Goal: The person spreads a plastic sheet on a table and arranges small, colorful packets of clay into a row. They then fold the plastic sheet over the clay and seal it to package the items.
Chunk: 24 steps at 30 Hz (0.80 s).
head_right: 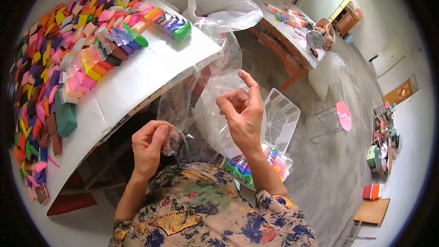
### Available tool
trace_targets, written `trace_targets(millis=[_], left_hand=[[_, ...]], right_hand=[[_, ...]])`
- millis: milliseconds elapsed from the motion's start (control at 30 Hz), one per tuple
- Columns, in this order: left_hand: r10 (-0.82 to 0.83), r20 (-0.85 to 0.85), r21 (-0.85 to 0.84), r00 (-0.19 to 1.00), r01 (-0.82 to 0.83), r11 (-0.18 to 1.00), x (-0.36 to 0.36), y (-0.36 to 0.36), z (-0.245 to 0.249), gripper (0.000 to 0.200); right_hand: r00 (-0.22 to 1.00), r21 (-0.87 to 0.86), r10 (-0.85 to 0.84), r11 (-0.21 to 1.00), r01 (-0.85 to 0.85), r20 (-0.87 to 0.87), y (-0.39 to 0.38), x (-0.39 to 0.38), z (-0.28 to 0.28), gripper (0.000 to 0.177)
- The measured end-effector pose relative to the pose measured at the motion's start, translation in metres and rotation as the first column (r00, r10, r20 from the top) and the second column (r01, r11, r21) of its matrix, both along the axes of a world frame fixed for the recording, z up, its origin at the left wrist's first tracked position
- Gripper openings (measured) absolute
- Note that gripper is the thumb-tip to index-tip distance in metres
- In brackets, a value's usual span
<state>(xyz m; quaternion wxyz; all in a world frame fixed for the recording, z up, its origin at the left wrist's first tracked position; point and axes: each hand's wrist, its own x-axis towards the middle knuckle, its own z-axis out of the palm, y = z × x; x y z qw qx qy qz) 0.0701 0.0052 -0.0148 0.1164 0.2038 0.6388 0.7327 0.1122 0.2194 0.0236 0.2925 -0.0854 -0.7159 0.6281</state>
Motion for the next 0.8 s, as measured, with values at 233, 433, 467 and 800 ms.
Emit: trace_targets(millis=[233,433,467,800], left_hand=[[0.097,0.007,0.052,0.995,-0.098,0.994,-0.001,-0.019,0.0,0.027],[0.106,-0.177,-0.009,0.979,-0.109,0.994,-0.003,-0.032,0.002,0.017],[0.114,-0.284,-0.005,0.952,-0.12,0.993,-0.007,-0.032,0.001,0.014],[-0.011,-0.009,0.03,1.0,0.011,0.999,-0.026,-0.022,0.006,0.011]], right_hand=[[0.995,-0.094,0.096,0.991,-0.093,0.034,0.004,-0.019,-0.007,0.049],[0.988,-0.177,0.154,0.973,-0.149,0.011,0.003,-0.029,-0.006,0.031],[0.987,-0.181,0.161,0.971,-0.158,0.0,0.001,-0.031,-0.006,0.028],[0.901,-0.162,0.434,0.89,-0.427,0.012,-0.034,-0.043,-0.003,0.02]])
